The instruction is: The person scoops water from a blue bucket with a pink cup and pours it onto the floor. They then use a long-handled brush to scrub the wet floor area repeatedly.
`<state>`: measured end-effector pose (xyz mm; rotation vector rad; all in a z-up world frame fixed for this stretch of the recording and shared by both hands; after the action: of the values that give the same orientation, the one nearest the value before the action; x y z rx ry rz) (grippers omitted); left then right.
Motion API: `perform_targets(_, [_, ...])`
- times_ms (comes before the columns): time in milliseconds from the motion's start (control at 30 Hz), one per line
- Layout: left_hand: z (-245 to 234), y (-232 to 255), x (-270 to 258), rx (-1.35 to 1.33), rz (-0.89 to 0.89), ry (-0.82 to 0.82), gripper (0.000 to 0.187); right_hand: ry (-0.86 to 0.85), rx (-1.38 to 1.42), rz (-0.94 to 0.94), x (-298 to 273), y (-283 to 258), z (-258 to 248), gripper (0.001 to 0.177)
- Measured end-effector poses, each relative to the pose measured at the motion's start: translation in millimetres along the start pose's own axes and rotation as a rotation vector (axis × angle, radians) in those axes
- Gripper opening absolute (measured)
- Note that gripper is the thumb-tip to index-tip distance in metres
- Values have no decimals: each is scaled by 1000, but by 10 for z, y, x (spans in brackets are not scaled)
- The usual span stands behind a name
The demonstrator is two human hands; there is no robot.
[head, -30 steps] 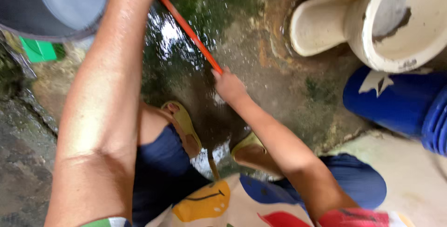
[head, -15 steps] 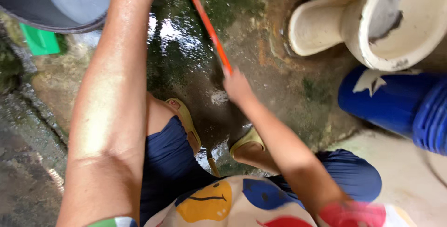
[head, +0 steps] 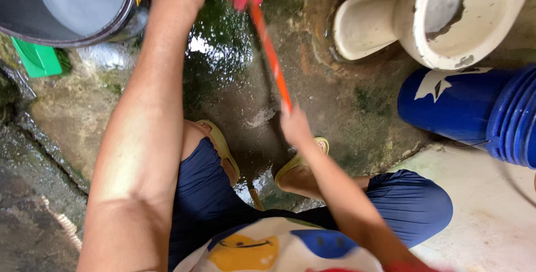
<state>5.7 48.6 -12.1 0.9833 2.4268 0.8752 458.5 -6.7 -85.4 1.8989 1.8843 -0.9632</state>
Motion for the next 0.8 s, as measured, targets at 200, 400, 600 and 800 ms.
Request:
perform_targets(200, [-203,349,-147,-344,-293,-82,34,47,251,55,1632,-1061,-406,75])
perform_targets(400, [-309,359,-39,-181,-161,-114,40,62,90,120,-309,579,328,68])
perform_targets(600, [-232,452,-22,-154,-66,-96,40,154,222,100,1725,30,-48,70])
perform_targets(800, [-469,604,-108,-319,-143,-156,29,-74,225,64,1931,-436,-384,76])
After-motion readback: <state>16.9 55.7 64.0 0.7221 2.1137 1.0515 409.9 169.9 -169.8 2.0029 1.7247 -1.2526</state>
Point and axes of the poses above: each hand's wrist, its own x-axis towards the middle knuckle, its own z-axis out of the palm, y = z × x, the point moved 3 cm from there along x, towards the middle knuckle, and after that the axes turned 9 degrees about z, right-handed, at the moved point
